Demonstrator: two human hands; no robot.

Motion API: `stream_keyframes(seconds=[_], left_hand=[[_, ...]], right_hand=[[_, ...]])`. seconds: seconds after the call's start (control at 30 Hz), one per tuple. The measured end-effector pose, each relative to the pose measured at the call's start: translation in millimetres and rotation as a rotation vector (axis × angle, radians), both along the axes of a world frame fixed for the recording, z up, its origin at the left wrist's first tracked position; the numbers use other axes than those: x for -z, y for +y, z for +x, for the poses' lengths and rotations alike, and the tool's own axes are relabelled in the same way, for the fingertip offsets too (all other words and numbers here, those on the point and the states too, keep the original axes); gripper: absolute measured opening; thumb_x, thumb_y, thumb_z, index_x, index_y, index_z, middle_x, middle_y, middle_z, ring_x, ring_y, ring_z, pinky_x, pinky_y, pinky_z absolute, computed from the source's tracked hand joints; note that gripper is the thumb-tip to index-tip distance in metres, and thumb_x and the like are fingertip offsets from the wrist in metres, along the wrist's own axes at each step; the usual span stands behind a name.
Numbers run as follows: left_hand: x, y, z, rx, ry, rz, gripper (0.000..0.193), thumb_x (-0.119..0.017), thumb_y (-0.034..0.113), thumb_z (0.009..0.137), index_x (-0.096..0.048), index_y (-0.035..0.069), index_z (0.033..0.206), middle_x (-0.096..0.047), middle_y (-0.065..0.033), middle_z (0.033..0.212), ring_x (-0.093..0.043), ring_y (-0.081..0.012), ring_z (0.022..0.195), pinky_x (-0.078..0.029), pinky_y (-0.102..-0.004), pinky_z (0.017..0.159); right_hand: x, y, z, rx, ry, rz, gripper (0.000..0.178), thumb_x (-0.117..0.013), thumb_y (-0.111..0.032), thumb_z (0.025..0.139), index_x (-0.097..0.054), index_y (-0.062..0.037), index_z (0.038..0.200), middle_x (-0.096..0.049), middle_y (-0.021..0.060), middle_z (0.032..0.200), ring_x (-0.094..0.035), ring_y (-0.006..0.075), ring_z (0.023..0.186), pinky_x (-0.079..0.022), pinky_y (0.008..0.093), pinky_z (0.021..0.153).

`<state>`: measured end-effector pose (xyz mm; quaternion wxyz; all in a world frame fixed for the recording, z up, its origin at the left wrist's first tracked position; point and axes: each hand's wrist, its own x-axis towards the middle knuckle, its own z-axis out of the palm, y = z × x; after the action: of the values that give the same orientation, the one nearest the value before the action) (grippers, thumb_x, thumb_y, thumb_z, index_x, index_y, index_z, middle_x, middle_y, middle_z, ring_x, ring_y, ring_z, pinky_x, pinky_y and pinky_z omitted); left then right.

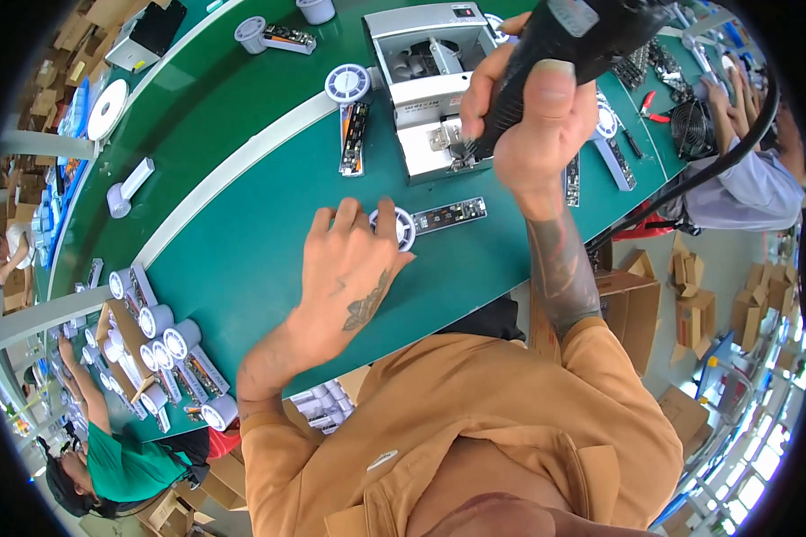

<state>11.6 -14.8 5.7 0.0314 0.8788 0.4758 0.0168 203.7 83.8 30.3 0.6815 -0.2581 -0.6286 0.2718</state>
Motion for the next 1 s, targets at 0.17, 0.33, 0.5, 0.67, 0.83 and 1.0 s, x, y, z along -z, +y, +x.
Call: stream_keyframes(seconds=[0.17,0.33,0.5,0.67,0.83,1.0], left_hand=[[3,1,2,-0.007,-0.004,-0.029,0.059,-0.079,0.036,0.077,-0.064,-0.003,0.120,-0.064,-0.0110,0.084,-0.057,-0.0241,0.093,-0.045,-0.0350,0.077],[4,3,-1,0.028,-0.039,0.089,0.058,-0.082,0.036,0.074,-0.066,-0.004,0.113,-0.062,-0.0066,0.069,-0.056,-0.0196,0.083,-0.042,-0.0327,0.071],[-1,2,1,-0.022,-0.023,-0.026,0.059,-0.080,0.034,0.077,-0.061,-0.002,0.119,-0.062,-0.0098,0.082,-0.057,-0.0240,0.092,-0.044,-0.0352,0.075],[-2,3,1,0.000,0.000,-0.037,0.058,-0.081,0.033,0.076,-0.062,-0.003,0.118,-0.063,-0.0101,0.083,-0.058,-0.0238,0.092,-0.044,-0.0356,0.074],[2,1,1,-0.004,-0.013,-0.020,0.058,-0.081,0.033,0.075,-0.062,-0.003,0.118,-0.064,-0.0103,0.083,-0.058,-0.0236,0.091,-0.044,-0.0354,0.074],[3,0,1,-0.013,-0.019,-0.004,0.058,-0.081,0.034,0.075,-0.063,-0.002,0.116,-0.064,-0.0094,0.082,-0.058,-0.0232,0.090,-0.044,-0.0347,0.073]], right_hand=[[8,-35,-3,-0.060,0.096,-0.310,0.092,-0.045,-0.079,0.087,-0.033,0.0007,0.131,-0.048,0.0079,0.061,-0.049,0.0174,0.044,-0.043,0.0316,0.042],[9,-53,-24,-0.158,0.145,-0.434,0.104,-0.046,-0.088,0.079,-0.033,0.0017,0.129,-0.049,0.0067,0.059,-0.047,0.0164,0.042,-0.042,0.0312,0.041],[23,-53,-31,-0.216,0.166,-0.423,0.097,-0.051,-0.082,0.082,-0.037,0.0036,0.126,-0.049,0.0080,0.059,-0.048,0.0163,0.042,-0.041,0.0303,0.040],[25,-48,-27,-0.235,0.190,-0.456,0.095,-0.050,-0.082,0.083,-0.036,0.0009,0.127,-0.049,0.0079,0.059,-0.047,0.0167,0.041,-0.041,0.0309,0.040],[25,-51,-24,-0.260,0.196,-0.481,0.095,-0.045,-0.085,0.082,-0.034,-0.0045,0.130,-0.046,0.0059,0.060,-0.046,0.0166,0.042,-0.041,0.0317,0.041],[33,-55,-27,-0.252,0.204,-0.481,0.095,-0.051,-0.084,0.080,-0.037,-0.0020,0.126,-0.048,0.0071,0.060,-0.048,0.0165,0.044,-0.042,0.0318,0.041]])
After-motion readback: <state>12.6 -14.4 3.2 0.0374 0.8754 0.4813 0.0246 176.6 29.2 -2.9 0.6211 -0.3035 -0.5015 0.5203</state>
